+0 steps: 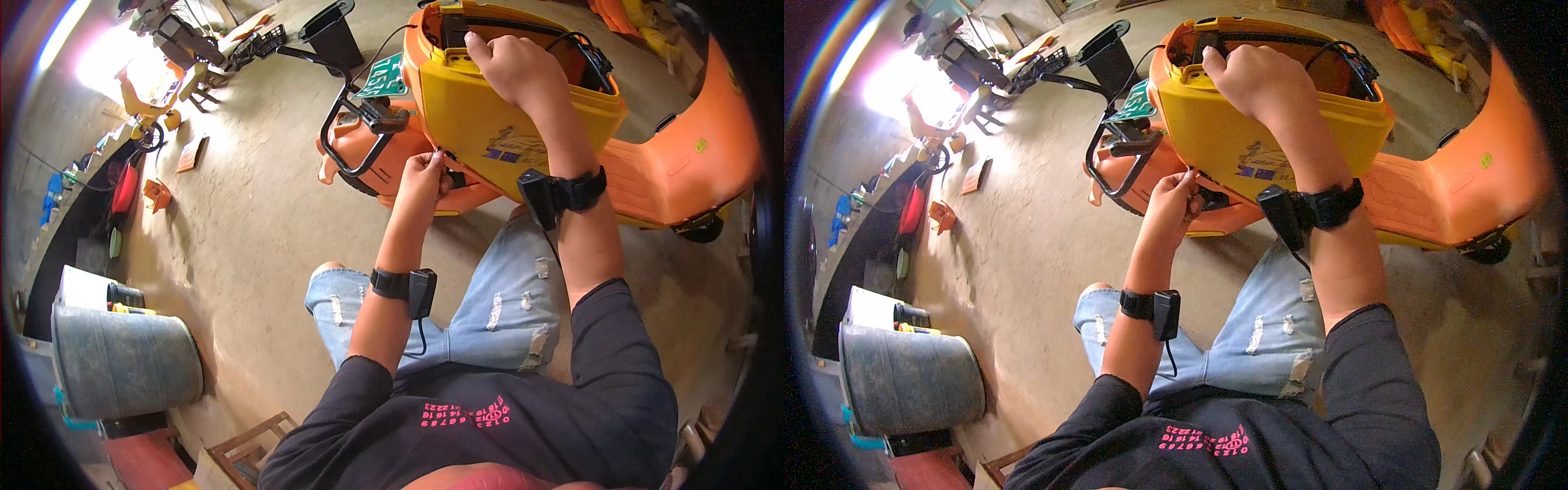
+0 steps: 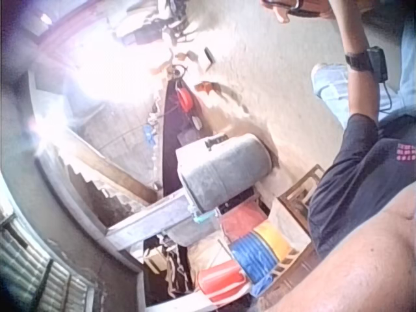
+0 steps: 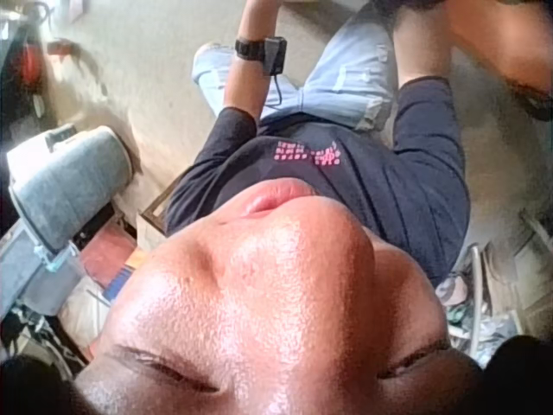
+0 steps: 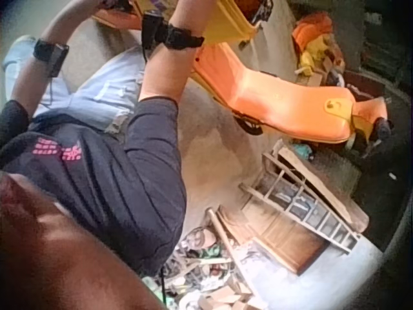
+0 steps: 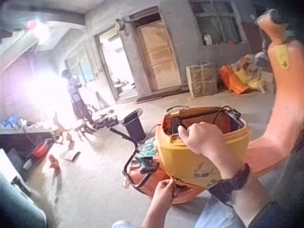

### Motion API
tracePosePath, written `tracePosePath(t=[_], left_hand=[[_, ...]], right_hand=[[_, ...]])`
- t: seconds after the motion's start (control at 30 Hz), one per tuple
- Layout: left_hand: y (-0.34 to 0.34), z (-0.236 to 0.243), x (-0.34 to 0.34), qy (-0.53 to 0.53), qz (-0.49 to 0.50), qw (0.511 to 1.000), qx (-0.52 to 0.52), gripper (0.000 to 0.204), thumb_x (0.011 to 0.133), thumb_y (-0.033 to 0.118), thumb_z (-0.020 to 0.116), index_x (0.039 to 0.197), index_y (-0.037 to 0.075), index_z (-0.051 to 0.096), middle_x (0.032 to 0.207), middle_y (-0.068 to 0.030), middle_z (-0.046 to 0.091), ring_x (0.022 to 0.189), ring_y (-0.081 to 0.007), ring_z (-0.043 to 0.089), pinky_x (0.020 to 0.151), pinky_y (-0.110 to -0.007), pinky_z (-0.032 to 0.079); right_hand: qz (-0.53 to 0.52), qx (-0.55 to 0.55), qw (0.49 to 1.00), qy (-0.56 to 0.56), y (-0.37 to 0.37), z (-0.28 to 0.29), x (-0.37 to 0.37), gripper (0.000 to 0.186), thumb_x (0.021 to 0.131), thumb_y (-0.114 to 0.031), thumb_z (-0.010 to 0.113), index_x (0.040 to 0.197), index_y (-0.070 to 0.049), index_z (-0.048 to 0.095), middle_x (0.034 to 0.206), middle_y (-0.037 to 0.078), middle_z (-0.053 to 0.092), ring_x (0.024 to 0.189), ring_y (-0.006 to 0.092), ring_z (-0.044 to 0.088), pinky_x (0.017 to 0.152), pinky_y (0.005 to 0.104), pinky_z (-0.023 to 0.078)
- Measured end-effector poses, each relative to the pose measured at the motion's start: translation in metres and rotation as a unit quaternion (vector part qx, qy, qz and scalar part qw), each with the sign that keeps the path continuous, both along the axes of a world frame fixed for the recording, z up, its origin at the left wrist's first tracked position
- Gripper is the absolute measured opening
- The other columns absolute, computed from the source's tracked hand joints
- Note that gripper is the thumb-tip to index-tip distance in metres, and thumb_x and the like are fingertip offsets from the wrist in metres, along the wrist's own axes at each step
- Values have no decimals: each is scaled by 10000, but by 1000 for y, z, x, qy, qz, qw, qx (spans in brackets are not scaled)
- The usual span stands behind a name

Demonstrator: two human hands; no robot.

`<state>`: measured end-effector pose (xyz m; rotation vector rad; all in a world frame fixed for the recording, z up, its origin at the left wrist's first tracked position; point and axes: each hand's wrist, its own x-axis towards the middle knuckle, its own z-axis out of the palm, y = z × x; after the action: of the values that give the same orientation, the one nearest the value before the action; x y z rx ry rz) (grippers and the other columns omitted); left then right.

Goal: Replacing or repairing the battery and electrical components of a yellow scooter.

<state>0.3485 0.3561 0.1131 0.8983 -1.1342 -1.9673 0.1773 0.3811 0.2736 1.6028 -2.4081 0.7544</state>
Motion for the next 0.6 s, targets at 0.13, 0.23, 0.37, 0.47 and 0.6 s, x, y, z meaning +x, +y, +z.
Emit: tracePosePath(t=[0.13, 0.23, 0.37, 0.47, 0.6], left_hand=[[-5, -9, 1, -54, 4, 995, -79, 301, 968, 232, 496, 786, -1, 546, 559, -1, 479, 421, -76, 393, 384, -235, 289], [-2, 0, 5, -101, 54, 991, -66, 314, 966, 236, 500, 766, 0, 552, 572, -13, 515, 423, -77, 418, 382, -234, 306], [-3, -1, 7, -94, 36, 992, -70, 335, 975, 256, 476, 773, 3, 559, 574, -23, 531, 423, -89, 450, 385, -234, 333], [-5, 1, 6, -70, 48, 996, -23, 350, 979, 296, 460, 763, 32, 534, 570, -2, 475, 403, -82, 390, 365, -221, 289], [-10, 1, 8, -100, 22, 994, -33, 347, 987, 300, 420, 756, 60, 515, 574, 2, 471, 393, -86, 382, 352, -219, 281]], right_hand=[[0, -18, 1000, 3, -1, -2, -1, 679, 933, -520, 287, 712, 10, 650, 760, 244, 633, 789, 409, 622, 765, 479, 484], [-3, 31, 999, -14, 2, 7, 5, 589, 921, -479, 314, 892, -32, 696, 915, 241, 651, 906, 406, 623, 834, 483, 485], [8, 21, 1000, -20, 5, 10, 4, 613, 920, -475, 314, 822, -1, 691, 854, 264, 641, 863, 422, 625, 822, 487, 482], [3, 21, 1000, -13, 3, 8, 3, 638, 922, -474, 310, 786, 28, 680, 827, 275, 634, 841, 429, 624, 816, 492, 480], [1, 19, 1000, -4, 1, 8, 5, 651, 925, -473, 308, 774, 42, 676, 827, 277, 635, 839, 430, 624, 811, 497, 480]])
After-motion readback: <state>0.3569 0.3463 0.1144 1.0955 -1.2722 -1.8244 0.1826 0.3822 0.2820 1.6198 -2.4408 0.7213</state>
